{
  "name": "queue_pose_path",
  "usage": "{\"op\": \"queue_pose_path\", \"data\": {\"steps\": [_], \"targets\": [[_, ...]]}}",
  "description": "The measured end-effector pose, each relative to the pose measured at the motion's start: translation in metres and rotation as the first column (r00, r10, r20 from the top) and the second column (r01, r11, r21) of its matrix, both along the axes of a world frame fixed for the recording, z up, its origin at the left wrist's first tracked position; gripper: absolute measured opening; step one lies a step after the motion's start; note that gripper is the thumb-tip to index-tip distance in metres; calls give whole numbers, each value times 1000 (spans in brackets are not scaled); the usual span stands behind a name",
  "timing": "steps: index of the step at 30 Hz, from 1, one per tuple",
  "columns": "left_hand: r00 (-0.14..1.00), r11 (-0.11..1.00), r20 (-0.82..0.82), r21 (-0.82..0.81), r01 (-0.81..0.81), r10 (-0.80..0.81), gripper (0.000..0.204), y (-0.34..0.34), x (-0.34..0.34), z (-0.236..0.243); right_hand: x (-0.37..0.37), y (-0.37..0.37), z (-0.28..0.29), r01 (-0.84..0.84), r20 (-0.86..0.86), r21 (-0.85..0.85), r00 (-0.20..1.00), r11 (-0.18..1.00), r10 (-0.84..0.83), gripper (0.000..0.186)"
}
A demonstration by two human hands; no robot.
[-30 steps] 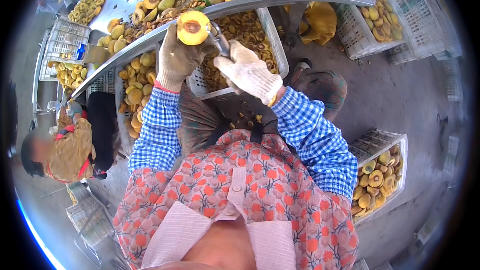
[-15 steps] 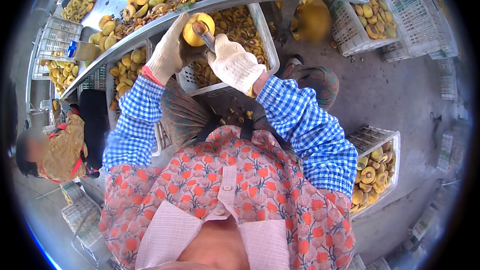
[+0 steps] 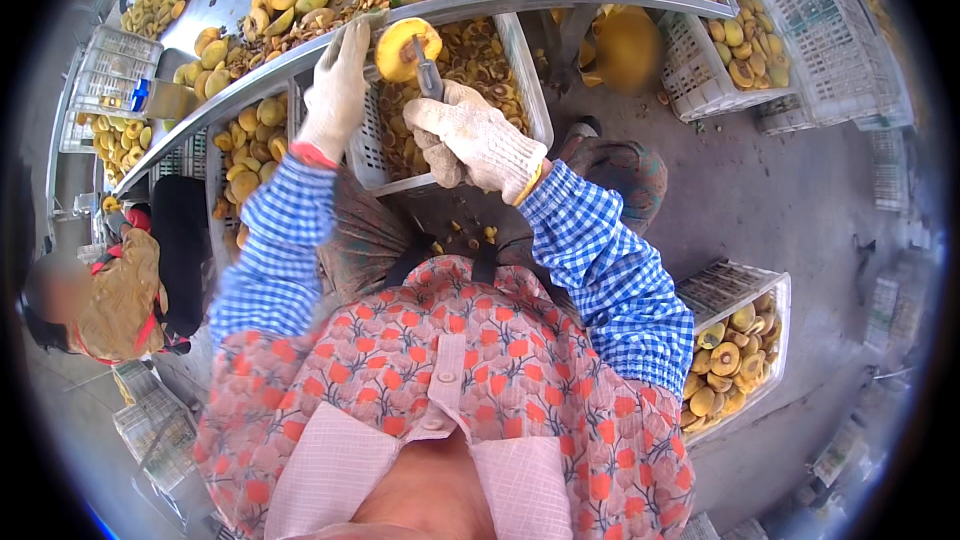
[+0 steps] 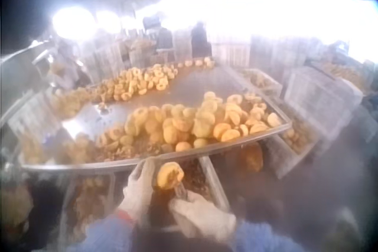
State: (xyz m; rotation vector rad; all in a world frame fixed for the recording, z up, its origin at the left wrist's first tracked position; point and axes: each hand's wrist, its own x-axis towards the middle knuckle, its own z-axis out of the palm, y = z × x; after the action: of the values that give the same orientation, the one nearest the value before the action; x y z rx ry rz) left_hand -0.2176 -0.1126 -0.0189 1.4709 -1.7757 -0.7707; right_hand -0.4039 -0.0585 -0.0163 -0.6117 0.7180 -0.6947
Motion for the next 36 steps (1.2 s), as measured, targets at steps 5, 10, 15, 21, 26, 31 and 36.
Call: {"op": "queue_pose_path", "data": {"steps": [5,10,15,21,26,31,36], "targets": [[746,963,-613,113,-245,261,39,8,-38,-10,8,6,6,-38,-38,11,999,999,39,17],[775,880,-418,182,-439,474,47,5,-47,6,16,8,-1,-76,-285,-78,957,994,51,22],[805,878,-352,172,-446,478,48,5,-45,11,10,6,-2,-168,-2,66,986,984,168,17],[845,888,-311,301,-347,435,48,4,-43,21,-1,3,-2,-250,197,218,958,943,209,18],[860,929,-378,271,-252,344,51,0,-34,-2,2,3,-13,-304,315,285,925,909,211,17],[545,841,-676,530,-108,496,44,-6,-29,-12,3,2,-34,-397,567,237,798,887,206,20],[761,830,-369,405,-385,533,47,8,9,-14,0,4,-39,-289,426,129,880,949,210,17]]}}
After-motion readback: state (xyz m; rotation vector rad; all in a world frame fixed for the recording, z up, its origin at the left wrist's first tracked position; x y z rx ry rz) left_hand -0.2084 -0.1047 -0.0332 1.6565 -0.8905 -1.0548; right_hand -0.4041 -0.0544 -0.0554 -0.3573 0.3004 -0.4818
